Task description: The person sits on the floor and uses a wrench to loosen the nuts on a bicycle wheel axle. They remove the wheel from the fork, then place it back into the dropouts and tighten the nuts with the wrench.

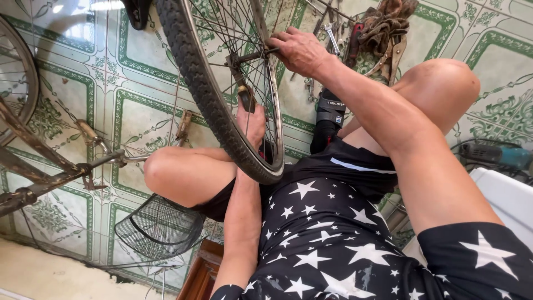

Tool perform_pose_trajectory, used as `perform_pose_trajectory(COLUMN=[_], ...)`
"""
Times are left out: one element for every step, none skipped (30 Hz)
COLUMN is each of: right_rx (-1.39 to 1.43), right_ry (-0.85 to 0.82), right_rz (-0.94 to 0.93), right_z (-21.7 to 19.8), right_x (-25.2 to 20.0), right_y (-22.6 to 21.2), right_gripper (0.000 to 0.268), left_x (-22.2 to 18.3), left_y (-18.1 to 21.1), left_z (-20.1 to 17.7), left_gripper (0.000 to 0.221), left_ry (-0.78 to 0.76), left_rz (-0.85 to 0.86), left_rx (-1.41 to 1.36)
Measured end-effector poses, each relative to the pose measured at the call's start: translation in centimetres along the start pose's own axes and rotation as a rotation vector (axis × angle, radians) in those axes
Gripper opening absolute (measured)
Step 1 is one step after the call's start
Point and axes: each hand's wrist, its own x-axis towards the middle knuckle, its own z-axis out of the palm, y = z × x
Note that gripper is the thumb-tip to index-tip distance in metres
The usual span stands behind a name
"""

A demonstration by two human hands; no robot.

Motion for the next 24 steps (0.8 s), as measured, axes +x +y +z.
perform_pose_trajectory(right_rx=[-0.002, -0.004, -0.007, -0.01, -0.017, 0.026, 0.071, 0.117, 0.181, 0.246, 0.296, 0.345, 0.371, 0.395, 0.477, 0.56, 0.641, 0.644, 0.644, 0.645, 0.709, 0.773, 0.844, 0.914], right_ry=[0.002, 0.003, 0.037, 0.071, 0.103, 0.072, 0.039, 0.007, 0.017, 0.027, -0.066, -0.159, -0.307, -0.455, -0.548, -0.641, -0.738, -0.708, -0.685, -0.663, -0.64, -0.617, -0.603, -0.588], right_rz=[0.001, 0.002, -0.006, -0.014, -0.022, 0.066, 0.155, 0.244, 0.329, 0.414, 0.513, 0.613, 0.658, 0.703, 0.773, 0.844, 0.912, 0.854, 0.789, 0.724, 0.73, 0.737, 0.715, 0.693], right_z=[0.2, 0.5, 0.8, 1.3, 1.9, 2.5, 3.4, 4.4, 5.5, 6.6, 7.7, 8.5, 8.9, 8.8, 8.2, 7.2, 5.6, 3.7, 1.7, -0.5, -2.9, -5.4, -7.8, -10.0], right_x=[0.1, 0.1, 0.2, 0.2, -0.1, -0.5, -1.1, -1.9, -3.1, -4.4, -5.7, -6.7, -7.6, -8.2, -8.2, -7.9, -7.6, -7.1, -6.4, -5.7, -5.3, -5.1, -5.1, -4.8], right_y=[0.1, 0.2, 0.4, 0.4, 0.7, 1.0, 1.1, 1.2, 1.1, 0.9, 0.5, 0.2, 0.0, -0.3, -0.6, -0.9, -1.2, -1.4, -1.6, -2.0, -2.5, -3.0, -3.5, -3.9], right_gripper=[0.035, 0.035, 0.035, 0.035, 0.035, 0.031, 0.027, 0.023, 0.021, 0.02, 0.022, 0.023, 0.025, 0.027, 0.029, 0.03, 0.031, 0.031, 0.031, 0.031, 0.03, 0.029, 0.029, 0.031], left_x=[0.1, 0.1, 0.3, 0.5, 0.6, 0.9, 1.2, 1.5, 2.2, 3.0, 3.2, 3.1, 2.7, 2.1, 1.7, 1.2, 0.6, 0.3, 0.1, -0.2, -0.1, -0.1, -0.1, 0.1], left_y=[-0.4, -1.0, -1.5, -2.2, -3.0, -3.9, -4.9, -5.8, -6.4, -6.9, -7.2, -7.3, -7.1, -6.6, -5.7, -4.7, -3.6, -2.7, -2.0, -1.5, -1.2, -1.0, -1.0, -1.2], left_z=[0.0, 0.0, 0.2, 0.4, 0.7, 1.0, 1.3, 1.4, 1.2, 0.7, 0.6, 0.8, 1.0, 1.1, 1.3, 1.4, 1.3, 1.1, 0.9, 0.7, 0.4, 0.4, 0.4, 0.6], left_gripper=[0.039, 0.04, 0.042, 0.043, 0.045, 0.046, 0.046, 0.047, 0.039, 0.034, 0.034, 0.031, 0.03, 0.029, 0.032, 0.034, 0.037, 0.03, 0.03, 0.03, 0.03, 0.03, 0.03, 0.03], left_ry=[-0.029, -0.052, -0.066, -0.078, -0.092, -0.107, -0.123, -0.138, -0.185, -0.233, -0.278, -0.266, -0.253, -0.24, -0.192, -0.145, -0.095, -0.049, 0.008, 0.062, 0.084, 0.112, 0.134, 0.145], left_rz=[-0.052, -0.099, -0.121, -0.14, -0.168, -0.154, -0.144, -0.135, -0.25, -0.366, -0.488, -0.401, -0.319, -0.238, -0.228, -0.219, -0.214, -0.117, -0.044, 0.018, 0.039, 0.067, 0.097, 0.113], left_rx=[-0.07, -0.14, -0.215, -0.302, -0.396, -0.477, -0.556, -0.635, -0.723, -0.809, -0.898, -0.864, -0.831, -0.797, -0.693, -0.589, -0.487, -0.3, -0.122, 0.019, 0.058, 0.102, 0.136, 0.149])
